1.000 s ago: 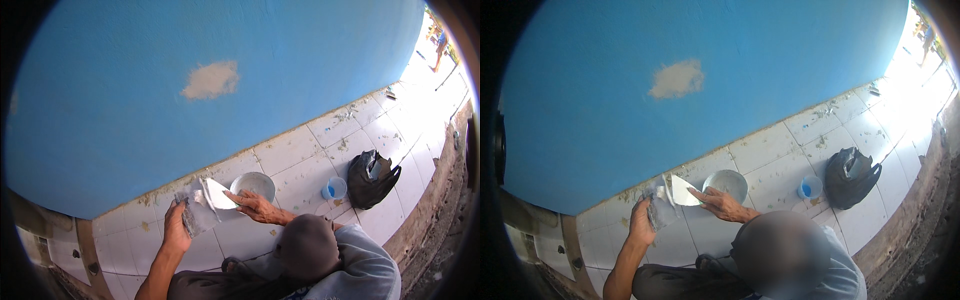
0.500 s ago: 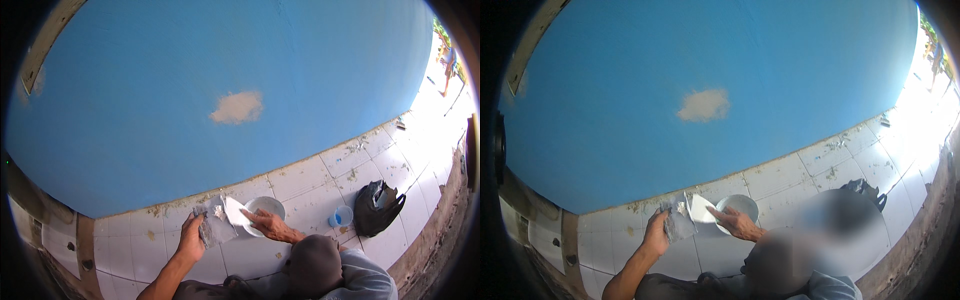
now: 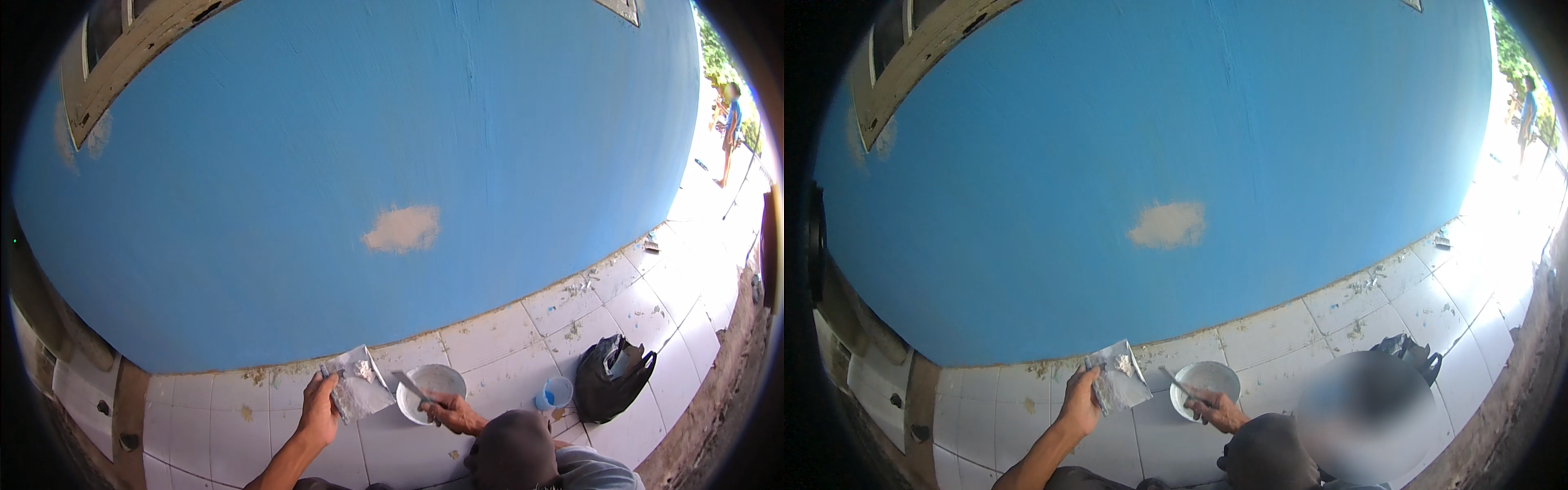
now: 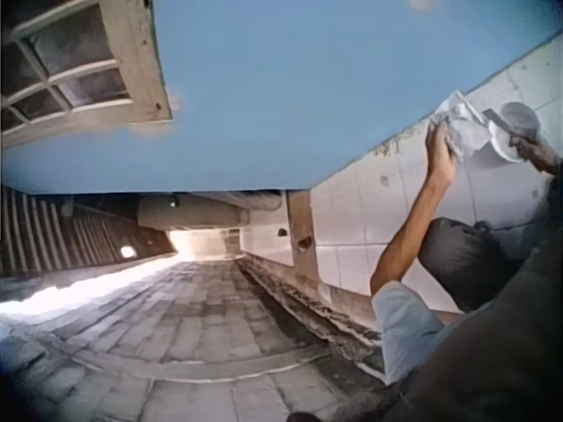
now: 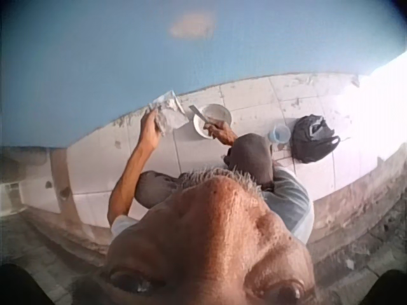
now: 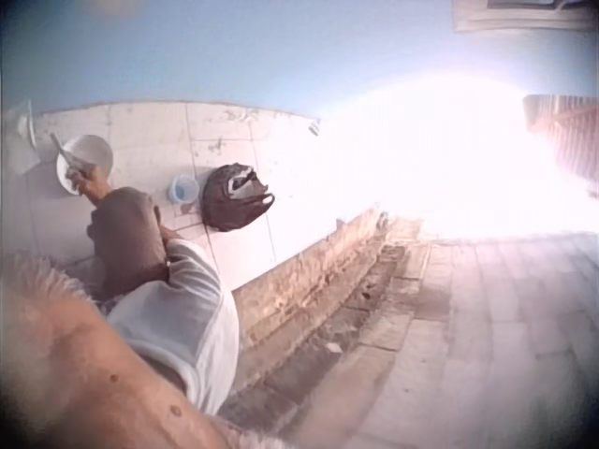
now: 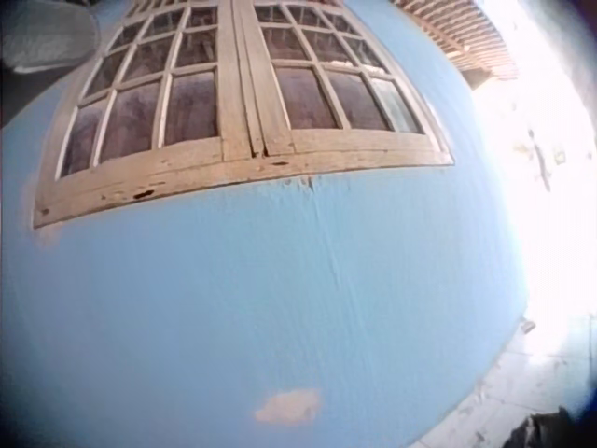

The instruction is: The person applies white filler to a blue wall using a putty knife and a hawk, smoothing the compound over damaged areas. The person repeatedly scoops filler from the hawk and spreads it on the wall, working around a window frame.

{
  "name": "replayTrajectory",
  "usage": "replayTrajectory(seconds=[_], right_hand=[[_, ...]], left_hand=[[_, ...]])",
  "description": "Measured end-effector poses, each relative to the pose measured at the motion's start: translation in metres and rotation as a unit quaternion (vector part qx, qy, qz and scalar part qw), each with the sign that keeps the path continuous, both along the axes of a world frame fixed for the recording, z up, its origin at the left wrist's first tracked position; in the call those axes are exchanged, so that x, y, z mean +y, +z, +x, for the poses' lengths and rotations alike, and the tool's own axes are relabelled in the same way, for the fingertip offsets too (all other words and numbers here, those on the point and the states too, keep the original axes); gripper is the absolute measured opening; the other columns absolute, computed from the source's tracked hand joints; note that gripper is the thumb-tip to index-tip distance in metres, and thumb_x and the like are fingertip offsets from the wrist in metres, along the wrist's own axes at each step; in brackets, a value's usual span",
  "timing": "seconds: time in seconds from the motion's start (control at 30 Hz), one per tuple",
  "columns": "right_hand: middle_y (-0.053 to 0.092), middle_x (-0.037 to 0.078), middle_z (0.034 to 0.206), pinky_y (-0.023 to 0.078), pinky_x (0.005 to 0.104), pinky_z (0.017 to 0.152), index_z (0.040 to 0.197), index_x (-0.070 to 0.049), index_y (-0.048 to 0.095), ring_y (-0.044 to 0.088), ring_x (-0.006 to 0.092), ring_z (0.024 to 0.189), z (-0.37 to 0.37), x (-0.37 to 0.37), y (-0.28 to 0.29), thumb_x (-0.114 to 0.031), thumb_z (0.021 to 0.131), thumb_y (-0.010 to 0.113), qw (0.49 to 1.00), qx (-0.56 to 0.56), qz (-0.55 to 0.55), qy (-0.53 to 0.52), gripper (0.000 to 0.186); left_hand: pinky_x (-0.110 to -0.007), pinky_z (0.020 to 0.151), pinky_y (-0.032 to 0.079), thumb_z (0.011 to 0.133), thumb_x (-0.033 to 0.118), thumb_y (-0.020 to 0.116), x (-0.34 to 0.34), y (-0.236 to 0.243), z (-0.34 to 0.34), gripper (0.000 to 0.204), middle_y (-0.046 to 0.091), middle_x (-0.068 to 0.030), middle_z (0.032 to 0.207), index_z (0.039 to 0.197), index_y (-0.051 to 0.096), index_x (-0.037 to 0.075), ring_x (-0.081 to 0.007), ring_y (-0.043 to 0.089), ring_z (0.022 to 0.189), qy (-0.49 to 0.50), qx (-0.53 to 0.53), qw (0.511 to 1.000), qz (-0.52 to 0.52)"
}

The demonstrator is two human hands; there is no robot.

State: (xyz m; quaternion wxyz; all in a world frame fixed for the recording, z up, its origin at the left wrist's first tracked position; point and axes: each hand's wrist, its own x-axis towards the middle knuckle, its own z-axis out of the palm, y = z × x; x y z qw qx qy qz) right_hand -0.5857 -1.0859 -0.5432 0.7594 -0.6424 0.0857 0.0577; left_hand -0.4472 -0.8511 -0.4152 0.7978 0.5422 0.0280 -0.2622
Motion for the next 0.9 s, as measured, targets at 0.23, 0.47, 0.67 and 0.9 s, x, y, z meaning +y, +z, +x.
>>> replayTrajectory(seconds=[0.23,0.47,0.67,0.9], right_hand=[[0.069,0.007,0.086,0.048,0.0283,0.062,0.110,-0.003,0.067,0.057,0.0117,0.070,-0.010,-0.009,0.006,-0.027,0.100,0.053,0.998,0.044,-0.029,0.024,0.030],[0.069,0.014,0.100,0.053,0.0278,0.057,0.117,0.001,0.058,0.066,0.0166,0.073,0.011,-0.055,0.087,-0.030,0.103,0.047,0.998,-0.033,-0.020,-0.046,0.036],[0.067,0.013,0.095,0.052,0.0285,0.055,0.119,-0.001,0.062,0.063,0.0145,0.069,0.007,-0.047,0.171,-0.019,0.103,0.048,0.996,0.002,-0.057,0.061,0.027],[0.053,0.011,0.103,0.048,0.0370,0.068,0.137,-0.030,0.058,0.060,0.0239,0.081,0.043,-0.037,0.177,-0.002,0.081,0.063,0.656,-0.339,-0.673,-0.026,0.063]], left_hand=[[-0.031,0.077,0.056,0.097,0.020,0.058,-0.005,0.027,-0.011,0.019,0.062,-0.0026,0.106,0.112,0.055,0.009,-0.0136,0.064,0.093,0.014,-0.092,0.995,0.036],[-0.027,0.069,0.051,0.099,0.025,0.060,0.002,0.045,-0.004,0.021,0.051,0.0058,0.076,0.091,0.048,0.010,-0.0036,0.048,0.070,0.104,-0.266,0.945,0.160],[-0.026,0.071,0.051,0.101,0.020,0.056,-0.014,0.068,-0.012,0.016,0.057,0.0035,0.079,0.092,0.049,0.008,-0.0029,0.049,0.072,0.115,-0.294,0.936,0.158],[-0.023,0.058,0.041,0.102,0.018,0.055,-0.008,0.051,-0.003,0.016,0.053,0.0049,0.077,0.091,0.048,0.008,-0.0015,0.045,0.068,0.068,-0.316,0.936,0.141]])
